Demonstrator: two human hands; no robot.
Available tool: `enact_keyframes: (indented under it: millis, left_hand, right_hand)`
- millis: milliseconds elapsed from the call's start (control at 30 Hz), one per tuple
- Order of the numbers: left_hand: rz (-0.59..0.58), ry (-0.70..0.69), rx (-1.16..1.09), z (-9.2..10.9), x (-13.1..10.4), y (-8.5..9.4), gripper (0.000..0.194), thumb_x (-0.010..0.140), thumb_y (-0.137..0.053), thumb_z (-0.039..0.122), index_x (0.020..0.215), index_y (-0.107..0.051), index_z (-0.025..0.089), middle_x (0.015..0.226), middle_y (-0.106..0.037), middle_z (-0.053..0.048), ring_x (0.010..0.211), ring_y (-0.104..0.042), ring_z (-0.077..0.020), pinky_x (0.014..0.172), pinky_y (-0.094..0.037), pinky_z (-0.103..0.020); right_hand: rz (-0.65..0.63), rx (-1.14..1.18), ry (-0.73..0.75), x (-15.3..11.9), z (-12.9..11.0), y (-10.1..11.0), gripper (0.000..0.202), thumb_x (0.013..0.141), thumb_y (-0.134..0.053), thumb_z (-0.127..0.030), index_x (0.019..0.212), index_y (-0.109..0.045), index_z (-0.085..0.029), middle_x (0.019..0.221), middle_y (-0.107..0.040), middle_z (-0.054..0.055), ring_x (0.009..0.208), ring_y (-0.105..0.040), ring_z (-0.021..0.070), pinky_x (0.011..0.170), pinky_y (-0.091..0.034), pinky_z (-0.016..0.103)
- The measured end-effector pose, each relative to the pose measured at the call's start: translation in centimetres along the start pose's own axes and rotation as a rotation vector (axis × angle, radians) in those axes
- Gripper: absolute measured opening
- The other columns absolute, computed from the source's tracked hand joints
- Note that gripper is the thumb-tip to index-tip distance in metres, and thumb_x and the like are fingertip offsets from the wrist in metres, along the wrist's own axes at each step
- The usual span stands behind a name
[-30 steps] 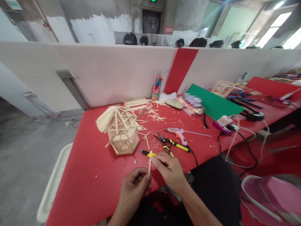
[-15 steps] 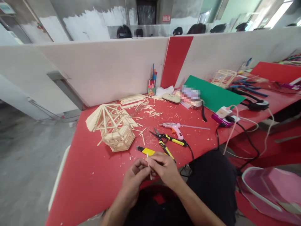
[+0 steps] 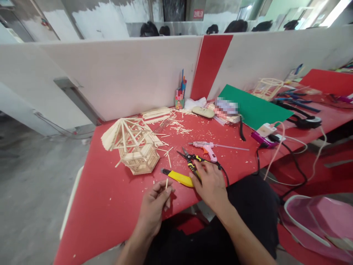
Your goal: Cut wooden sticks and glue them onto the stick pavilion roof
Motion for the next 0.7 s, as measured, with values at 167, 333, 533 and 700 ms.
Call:
enact_keyframes:
  millis: [167, 333, 533, 700]
  left_hand:
    - [0.041, 0.0, -0.026, 0.2, 0.0, 0.1, 0.035, 0.068, -0.074, 0.043, 0.087, -0.074, 0.013, 0.068, -0.065, -0.003, 0.045, -0.038, -0.0017, 0.041, -0.027, -0.014]
    - [0.065, -0.017, -0.019, 0.3, 0.0, 0.0, 0.036, 0.062, -0.078, 0.041, 0.083, -0.074, 0.013, 0.057, -0.059, 0.0, 0.042, -0.038, -0.003, 0.04, -0.026, -0.015]
    - [0.127, -0.024, -0.1, 0.5, 0.0, -0.1, 0.034, 0.057, -0.082, 0.033, 0.084, -0.073, 0.015, 0.055, -0.063, 0.0, 0.042, -0.044, -0.0044, 0.039, -0.029, -0.014]
    - [0.094, -0.042, -0.169, 1.0, -0.3, -0.8, 0.032, 0.057, -0.082, 0.033, 0.081, -0.074, 0.013, 0.06, -0.063, -0.002, 0.043, -0.042, -0.0029, 0.037, -0.027, -0.013]
  right_hand:
    - [-0.152, -0.296, -0.049, 0.8, 1.9, -0.7, 0.068, 0.083, -0.048, -0.057, 0.133, -0.047, -0.01, 0.13, -0.05, 0.02, 0.115, -0.044, 0.0344, 0.092, -0.035, 0.045]
    - [-0.314, -0.345, -0.01, 2.0, 2.1, -0.2, 0.067, 0.083, -0.049, -0.055, 0.133, -0.046, -0.012, 0.128, -0.051, 0.019, 0.112, -0.046, 0.0337, 0.088, -0.036, 0.043]
    - [-0.467, -0.278, 0.019, 3.3, 1.6, 0.3, 0.073, 0.069, -0.061, -0.043, 0.133, -0.046, -0.01, 0.116, -0.054, 0.022, 0.111, -0.047, 0.0361, 0.087, -0.036, 0.045]
    - [-0.442, -0.201, -0.006, 3.7, 2.3, 0.5, 0.079, 0.06, -0.066, -0.039, 0.131, -0.046, -0.01, 0.116, -0.053, 0.02, 0.1, -0.055, 0.0314, 0.082, -0.042, 0.039]
Point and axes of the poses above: each hand's wrist, its own x-axis towards the middle knuckle, its own y-axis out of the back of the hand, z = x × y, the point moved 4 cm from there along x, towards the middle knuckle
